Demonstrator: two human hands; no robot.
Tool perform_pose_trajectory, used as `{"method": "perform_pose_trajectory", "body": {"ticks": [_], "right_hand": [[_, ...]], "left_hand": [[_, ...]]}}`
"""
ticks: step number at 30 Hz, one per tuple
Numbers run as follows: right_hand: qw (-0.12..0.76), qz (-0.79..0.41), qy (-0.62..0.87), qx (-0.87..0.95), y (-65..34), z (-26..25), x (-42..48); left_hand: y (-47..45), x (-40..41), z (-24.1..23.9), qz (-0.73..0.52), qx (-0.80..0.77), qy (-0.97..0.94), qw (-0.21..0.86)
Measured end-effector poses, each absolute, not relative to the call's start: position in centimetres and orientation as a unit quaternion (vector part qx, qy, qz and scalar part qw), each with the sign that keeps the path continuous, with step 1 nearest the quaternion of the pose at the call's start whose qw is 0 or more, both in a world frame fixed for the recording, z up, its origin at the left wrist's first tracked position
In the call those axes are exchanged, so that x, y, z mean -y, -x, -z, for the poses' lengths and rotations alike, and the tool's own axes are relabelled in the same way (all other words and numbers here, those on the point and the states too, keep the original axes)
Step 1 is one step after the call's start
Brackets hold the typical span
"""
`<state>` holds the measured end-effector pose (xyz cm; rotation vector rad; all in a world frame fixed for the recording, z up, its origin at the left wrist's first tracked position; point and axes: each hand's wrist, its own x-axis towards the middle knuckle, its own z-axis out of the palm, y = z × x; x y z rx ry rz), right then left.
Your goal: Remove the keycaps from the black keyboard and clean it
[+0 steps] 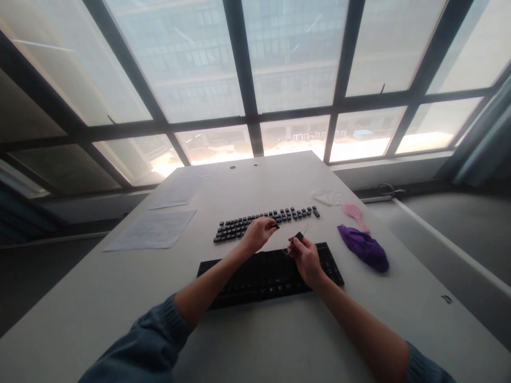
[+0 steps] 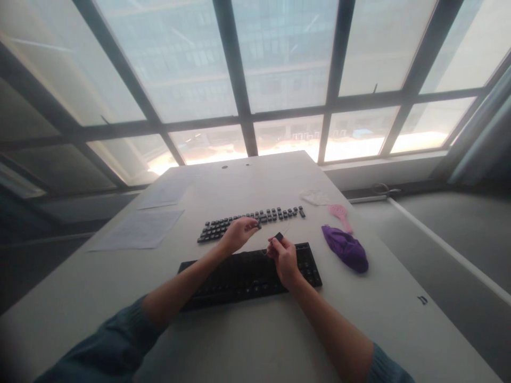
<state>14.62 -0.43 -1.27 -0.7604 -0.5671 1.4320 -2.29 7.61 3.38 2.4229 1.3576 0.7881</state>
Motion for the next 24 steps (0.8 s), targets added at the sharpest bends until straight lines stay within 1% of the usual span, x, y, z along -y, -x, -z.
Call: {"method": "perform_pose_trajectory", "body": {"ticks": [5,13,24], "right_hand": [[0.655,-0.631,0.323,0.262,-14.6,1.5,0.4],[0.649,-0.638,0.318,0.265,-14.5,1.5,0.3],[0.65,-0.639,0.318,0.262,-14.5,1.4,0.4]], "left_hand": [[0.5,-10.6,-2.0,-0.227,-0.45,-0.86,0.084],[0.5,-11.7,-0.7,-0.192,-0.462,-0.866,0.014],[0.5,-12.8,0.4,-0.2,-0.467,-0.861,0.014]]}}
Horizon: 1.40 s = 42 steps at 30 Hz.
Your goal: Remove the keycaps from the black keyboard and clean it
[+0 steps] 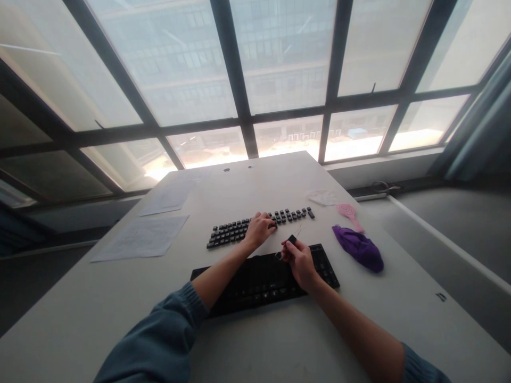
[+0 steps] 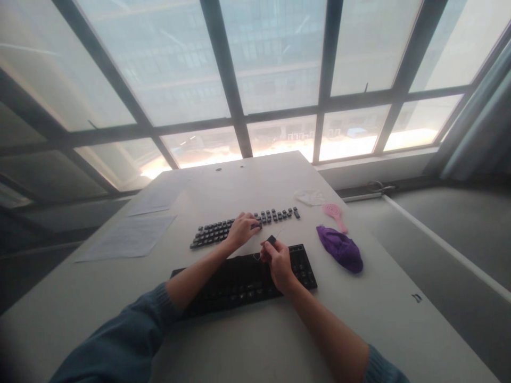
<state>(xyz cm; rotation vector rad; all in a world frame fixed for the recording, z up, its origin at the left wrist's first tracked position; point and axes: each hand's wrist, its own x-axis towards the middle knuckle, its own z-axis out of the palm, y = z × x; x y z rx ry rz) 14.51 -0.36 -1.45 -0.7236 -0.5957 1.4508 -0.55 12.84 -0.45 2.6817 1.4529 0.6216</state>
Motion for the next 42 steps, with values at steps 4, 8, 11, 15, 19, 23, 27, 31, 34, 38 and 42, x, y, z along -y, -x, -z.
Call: {"method": "perform_pose_trajectory", "body": {"ticks": [4,8,11,15,19,23,27,31,34,38,42], "right_hand": [[0.647,-0.639,0.321,0.264,-14.5,1.4,0.4],[0.647,-0.639,0.324,0.261,-14.5,1.4,0.3],[0.645,-0.64,0.323,0.265,-14.5,1.5,0.3],[0.646,-0.642,0.316,0.266,-14.6,1.6,0.3],[0.656,-0.648,0.303,0.241,-14.6,1.3,0.3],[0.662,-0.648,0.289,0.242,-15.4,0.4,0.2],[0.667,-0.595,0.313,0.321,-17.6,0.1,0.1],[0.638,-0.495,0.386,0.445,-20.1,1.0,0.7],[0.58,-0.45,0.418,0.535,-21.7,1.6,1.7],[0.556,-0.416,0.409,0.593,-22.9,1.3,2.6],[0.555,-0.416,0.386,0.608,-23.1,0.9,2.9]], "left_hand": [[0.4,-12.9,0.6,-0.208,-0.464,-0.861,0.021],[0.4,-12.9,0.6,-0.218,-0.467,-0.857,0.03],[0.7,-12.9,0.2,-0.229,-0.47,-0.852,0.035],[1.7,-12.5,-1.3,-0.261,-0.477,-0.838,0.036],[2.9,-10.0,-3.0,-0.301,-0.486,-0.82,0.027],[2.3,-4.6,-3.0,-0.288,-0.465,-0.833,0.084],[0.2,0.7,-1.6,-0.251,-0.433,-0.851,0.16],[-1.1,2.8,-0.3,-0.246,-0.42,-0.856,0.174],[-1.1,2.9,0.2,-0.238,-0.411,-0.865,0.163],[0.0,2.9,0.3,-0.233,-0.414,-0.867,0.148],[1.9,3.2,0.2,-0.232,-0.422,-0.864,0.147]]}}
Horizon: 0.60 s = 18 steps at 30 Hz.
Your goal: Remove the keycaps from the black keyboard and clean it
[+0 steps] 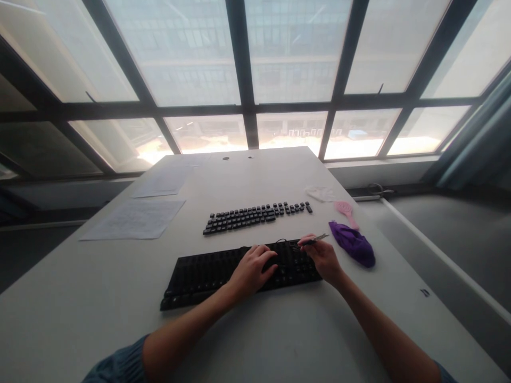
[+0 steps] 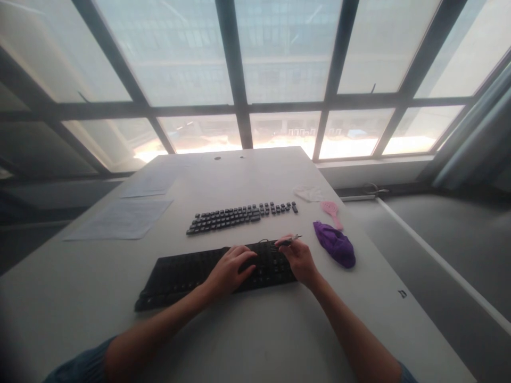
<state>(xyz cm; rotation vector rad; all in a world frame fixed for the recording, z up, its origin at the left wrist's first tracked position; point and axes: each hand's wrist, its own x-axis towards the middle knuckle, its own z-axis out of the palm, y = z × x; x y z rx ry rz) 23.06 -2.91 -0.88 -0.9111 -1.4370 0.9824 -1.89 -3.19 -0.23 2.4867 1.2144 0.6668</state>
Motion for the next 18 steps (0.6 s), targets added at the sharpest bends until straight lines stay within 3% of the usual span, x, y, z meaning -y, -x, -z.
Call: {"method": "perform_pose_trajectory", "body": {"ticks": [18], "right_hand": [[0.455,-0.399,0.393,0.692,-21.7,-0.1,3.3]], "left_hand": [[0.0,2.4,-1.0,-0.26,-0.425,-0.847,0.186]]}}
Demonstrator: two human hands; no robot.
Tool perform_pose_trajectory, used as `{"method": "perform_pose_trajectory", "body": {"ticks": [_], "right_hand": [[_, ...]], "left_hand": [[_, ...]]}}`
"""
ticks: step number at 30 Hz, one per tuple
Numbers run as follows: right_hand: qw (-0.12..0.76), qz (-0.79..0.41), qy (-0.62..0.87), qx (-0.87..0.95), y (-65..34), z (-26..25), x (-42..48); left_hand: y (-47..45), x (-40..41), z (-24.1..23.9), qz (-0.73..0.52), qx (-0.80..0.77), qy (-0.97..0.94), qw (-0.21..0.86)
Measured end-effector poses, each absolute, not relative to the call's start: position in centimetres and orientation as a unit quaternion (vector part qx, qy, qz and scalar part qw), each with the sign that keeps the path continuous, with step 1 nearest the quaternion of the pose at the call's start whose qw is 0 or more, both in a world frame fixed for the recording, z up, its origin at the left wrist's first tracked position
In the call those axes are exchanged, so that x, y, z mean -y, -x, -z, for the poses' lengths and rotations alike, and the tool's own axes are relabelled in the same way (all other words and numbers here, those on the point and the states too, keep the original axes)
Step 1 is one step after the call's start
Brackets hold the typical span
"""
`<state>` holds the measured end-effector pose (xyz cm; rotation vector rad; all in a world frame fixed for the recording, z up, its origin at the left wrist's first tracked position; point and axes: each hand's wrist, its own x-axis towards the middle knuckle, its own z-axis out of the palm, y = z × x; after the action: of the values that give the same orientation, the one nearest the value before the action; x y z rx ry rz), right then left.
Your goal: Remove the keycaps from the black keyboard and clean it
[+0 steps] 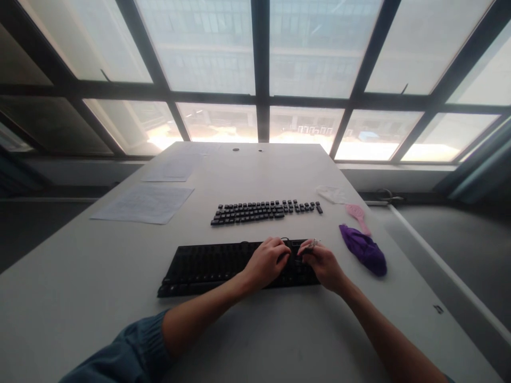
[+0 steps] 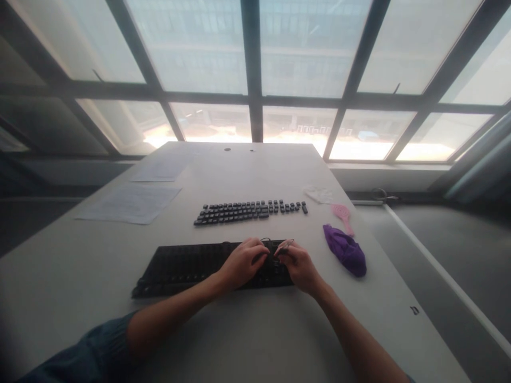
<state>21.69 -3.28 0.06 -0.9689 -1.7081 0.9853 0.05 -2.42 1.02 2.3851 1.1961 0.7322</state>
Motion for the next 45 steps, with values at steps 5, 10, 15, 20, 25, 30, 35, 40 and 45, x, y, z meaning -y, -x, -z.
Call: {"method": "perform_pose_trajectory", "body": {"ticks": [5,10,15,20,25,30,35,40,45], "right_hand": [[0.429,-0.383,0.383,0.722,-21.3,-0.3,3.2],[0.423,-0.371,0.384,0.732,-21.1,-0.2,3.3],[0.419,-0.363,0.388,0.736,-21.1,0.2,3.1],[0.406,-0.349,0.388,0.75,-21.2,0.7,3.1],[0.366,-0.346,0.388,0.772,-21.2,0.8,3.3],[0.401,-0.331,0.395,0.758,-21.2,1.0,3.6],[0.44,-0.309,0.42,0.731,-21.0,1.4,3.7],[0.457,-0.298,0.437,0.715,-20.9,1.9,4.0],[0.461,-0.309,0.445,0.702,-21.0,2.3,4.2]], "left_hand": [[0.1,2.5,0.0,-0.265,-0.414,-0.848,0.196],[0.1,2.5,0.1,-0.266,-0.416,-0.847,0.197],[0.1,2.7,-0.1,-0.259,-0.412,-0.853,0.19],[0.1,2.8,-0.1,-0.259,-0.412,-0.853,0.189],[0.0,2.8,0.3,-0.253,-0.413,-0.858,0.173],[0.0,2.9,-0.2,-0.25,-0.402,-0.863,0.173],[-0.6,2.8,-0.8,-0.228,-0.4,-0.87,0.177],[-1.9,3.1,0.0,-0.225,-0.415,-0.864,0.173],[-2.2,3.4,0.4,-0.231,-0.419,-0.861,0.172]]}}
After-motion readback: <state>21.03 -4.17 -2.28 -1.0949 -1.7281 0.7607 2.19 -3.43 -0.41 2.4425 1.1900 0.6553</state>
